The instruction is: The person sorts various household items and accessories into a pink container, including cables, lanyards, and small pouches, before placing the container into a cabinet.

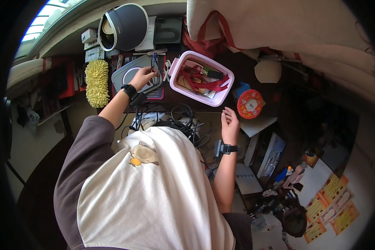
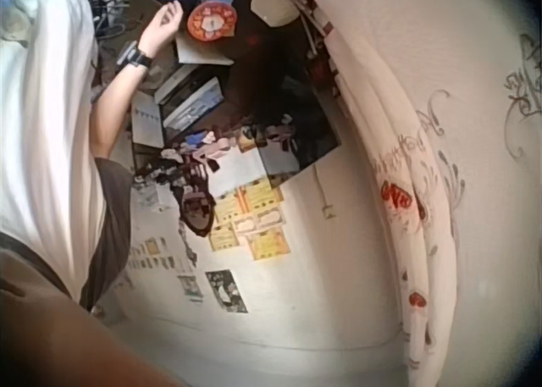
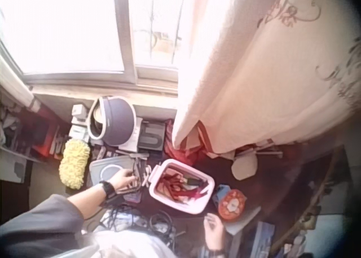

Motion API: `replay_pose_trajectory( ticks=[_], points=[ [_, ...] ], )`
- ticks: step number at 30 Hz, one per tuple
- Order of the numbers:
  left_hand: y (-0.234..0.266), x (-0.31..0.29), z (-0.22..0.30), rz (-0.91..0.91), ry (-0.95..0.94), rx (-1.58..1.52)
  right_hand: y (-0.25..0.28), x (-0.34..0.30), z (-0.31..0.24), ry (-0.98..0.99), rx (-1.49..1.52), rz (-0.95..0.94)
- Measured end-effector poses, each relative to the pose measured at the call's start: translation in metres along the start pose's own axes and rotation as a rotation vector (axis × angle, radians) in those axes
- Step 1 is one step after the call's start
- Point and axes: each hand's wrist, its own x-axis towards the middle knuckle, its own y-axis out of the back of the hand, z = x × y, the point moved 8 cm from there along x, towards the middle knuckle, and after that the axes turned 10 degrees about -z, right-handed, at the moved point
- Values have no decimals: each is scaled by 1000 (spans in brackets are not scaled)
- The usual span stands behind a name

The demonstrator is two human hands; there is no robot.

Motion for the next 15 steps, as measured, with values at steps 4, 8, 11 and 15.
replay_pose_trajectory(
  ticks=[4,8,11,15],
  points=[
    [-7,-27,49,-119,-76,-141,-14,0,-73,119,-213,1],
    [-31,-37,105,-357,-208,-161,-37,-13,-180,402,-384,5],
    [-62,-52,156,-481,-335,-84,-52,-14,-216,511,-317,-64],
    [-112,-73,195,-599,-521,238,-56,-7,-198,390,-226,-37]
  ],
)
